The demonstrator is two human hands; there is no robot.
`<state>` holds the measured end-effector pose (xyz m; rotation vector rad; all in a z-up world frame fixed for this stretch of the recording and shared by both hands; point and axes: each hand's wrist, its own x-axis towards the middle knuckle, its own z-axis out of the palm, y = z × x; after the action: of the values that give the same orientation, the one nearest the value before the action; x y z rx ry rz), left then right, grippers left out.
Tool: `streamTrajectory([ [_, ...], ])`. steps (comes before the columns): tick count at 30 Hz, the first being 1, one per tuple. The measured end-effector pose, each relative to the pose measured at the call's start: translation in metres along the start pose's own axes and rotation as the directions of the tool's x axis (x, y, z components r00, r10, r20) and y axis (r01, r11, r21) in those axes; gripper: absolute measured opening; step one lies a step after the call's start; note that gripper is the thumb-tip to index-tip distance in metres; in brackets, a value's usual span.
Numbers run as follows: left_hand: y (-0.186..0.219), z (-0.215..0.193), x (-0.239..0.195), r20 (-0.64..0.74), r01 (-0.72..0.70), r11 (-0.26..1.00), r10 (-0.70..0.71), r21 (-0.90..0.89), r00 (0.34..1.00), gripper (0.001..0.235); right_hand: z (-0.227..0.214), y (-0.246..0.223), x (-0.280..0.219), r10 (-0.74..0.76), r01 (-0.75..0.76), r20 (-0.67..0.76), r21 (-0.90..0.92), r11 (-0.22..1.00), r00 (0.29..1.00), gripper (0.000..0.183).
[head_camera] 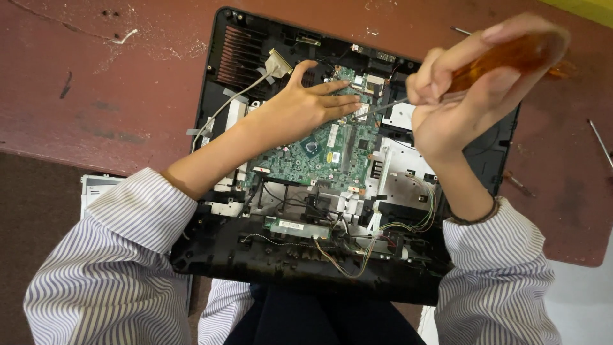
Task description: The person works on the internal components of a disassembled electronic device, likely a printer, using a screwdriver to tighten screws on the circuit board and metal casing. They also handle a small circuit board and a white plastic cover, placing them into the device.
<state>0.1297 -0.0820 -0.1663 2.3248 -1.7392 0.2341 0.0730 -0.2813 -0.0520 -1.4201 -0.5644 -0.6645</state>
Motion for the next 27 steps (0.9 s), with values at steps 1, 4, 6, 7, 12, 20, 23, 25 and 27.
streamTrajectory([
  [1,0.000,0.000,0.000,-0.008,-0.001,1.000,0.001,0.001,1.000,0.071,0.000,0.001,-0.002,-0.035,0.035,0.036,0.013,0.999,0.999,0.028],
  [4,0.000,0.000,0.001,0.011,0.010,1.000,-0.009,-0.026,1.000,0.073,0.012,-0.003,0.009,-0.148,0.139,0.089,0.098,0.985,0.985,0.033],
  [6,0.001,-0.001,0.001,0.019,0.010,1.000,-0.010,-0.013,1.000,0.073,-0.012,0.026,-0.023,-0.128,0.118,0.065,0.143,0.983,0.990,0.034],
  [7,0.000,-0.002,0.001,0.025,0.011,1.000,-0.011,0.004,1.000,0.073,-0.023,0.041,-0.038,-0.111,0.101,0.043,0.189,0.977,0.993,0.054],
  [12,0.000,0.004,0.001,0.031,0.013,0.999,-0.014,0.030,0.999,0.073,-0.005,0.006,-0.031,0.062,-0.061,0.186,-0.008,0.998,0.981,0.071],
  [20,0.006,0.007,0.010,-0.028,0.020,1.000,-0.020,0.010,0.999,0.063,0.025,-0.023,-0.008,-0.371,0.361,-0.022,-0.184,0.914,0.928,0.022],
  [23,0.014,0.016,0.015,0.093,0.053,0.997,-0.057,0.048,0.994,0.071,0.017,-0.038,-0.007,-0.254,0.243,-0.034,-0.185,0.952,0.967,0.029],
  [25,0.019,0.025,0.018,0.081,0.066,0.976,-0.084,0.207,0.993,0.065,0.011,-0.048,-0.003,-0.217,0.205,0.001,-0.323,0.924,0.976,0.019],
  [27,0.019,0.036,0.021,0.071,0.063,0.957,-0.087,0.282,0.994,0.063,-0.005,-0.059,0.001,-0.227,0.218,0.040,-0.479,0.850,0.973,0.019],
])
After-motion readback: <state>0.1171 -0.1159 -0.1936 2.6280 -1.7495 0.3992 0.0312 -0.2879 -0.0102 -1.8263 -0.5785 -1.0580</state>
